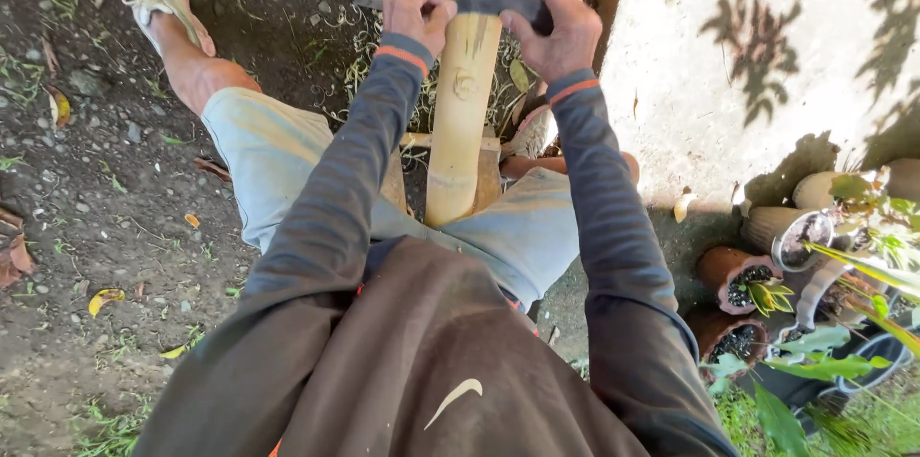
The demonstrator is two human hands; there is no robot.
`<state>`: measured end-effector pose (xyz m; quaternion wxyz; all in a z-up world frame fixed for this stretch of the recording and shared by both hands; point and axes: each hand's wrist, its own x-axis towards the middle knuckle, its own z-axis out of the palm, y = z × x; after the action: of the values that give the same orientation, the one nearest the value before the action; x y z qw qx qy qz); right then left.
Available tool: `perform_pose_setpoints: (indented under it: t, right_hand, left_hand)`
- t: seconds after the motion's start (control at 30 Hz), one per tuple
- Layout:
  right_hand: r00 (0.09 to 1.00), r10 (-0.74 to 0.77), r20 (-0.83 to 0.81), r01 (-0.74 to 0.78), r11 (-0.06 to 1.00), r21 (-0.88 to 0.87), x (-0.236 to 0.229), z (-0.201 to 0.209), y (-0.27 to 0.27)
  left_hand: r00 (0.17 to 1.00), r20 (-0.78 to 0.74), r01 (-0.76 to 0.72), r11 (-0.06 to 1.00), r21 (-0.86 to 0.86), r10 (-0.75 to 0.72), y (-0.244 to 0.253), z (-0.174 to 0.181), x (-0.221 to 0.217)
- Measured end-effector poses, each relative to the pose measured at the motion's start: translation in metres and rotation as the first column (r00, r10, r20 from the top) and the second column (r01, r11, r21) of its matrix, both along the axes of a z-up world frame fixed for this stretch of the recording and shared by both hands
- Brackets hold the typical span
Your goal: Shaving and shaping a bamboo stalk using a curved blade tool while holding the stalk between the legs.
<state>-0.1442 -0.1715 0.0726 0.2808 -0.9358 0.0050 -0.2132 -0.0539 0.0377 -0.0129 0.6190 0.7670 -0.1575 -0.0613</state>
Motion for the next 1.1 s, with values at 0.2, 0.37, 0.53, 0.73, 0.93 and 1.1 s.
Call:
perform_pose_setpoints:
  t: [0.2,0.37,0.53,0.73,0.93,1.1]
  right_hand:
    - [0.986,0.072,-0.147,-0.077,0.997,-0.031,-0.051,0.013,0.014]
    - [0.956,0.121,-0.268,-0.125,0.992,0.001,-0.039,0.016,0.004]
    - [0.993,-0.004,-0.115,-0.011,0.991,-0.133,0.008,0.009,-0.009]
    - [0.983,-0.088,-0.159,0.127,0.959,0.252,0.039,0.001,-0.02]
    - [0.993,-0.112,-0.031,0.116,0.974,0.193,0.033,-0.02,-0.02]
    - [0.989,-0.093,-0.113,0.118,0.962,0.247,0.032,-0.001,-0.015]
  left_hand:
    - [0.997,-0.003,0.082,0.99,0.112,-0.082,0.036,0.004,-0.069]
    - [0.992,-0.096,0.095,0.982,0.165,-0.08,0.037,0.012,-0.073]
    - [0.999,0.009,0.05,0.98,0.195,-0.053,0.001,0.002,0.004]
    - [0.963,0.27,-0.036,0.98,0.195,-0.018,-0.02,0.025,0.048]
    - [0.966,0.259,-0.034,0.991,0.126,0.0,-0.025,0.021,0.046]
    - [0.957,0.289,-0.039,0.992,0.121,0.002,-0.024,0.031,0.043]
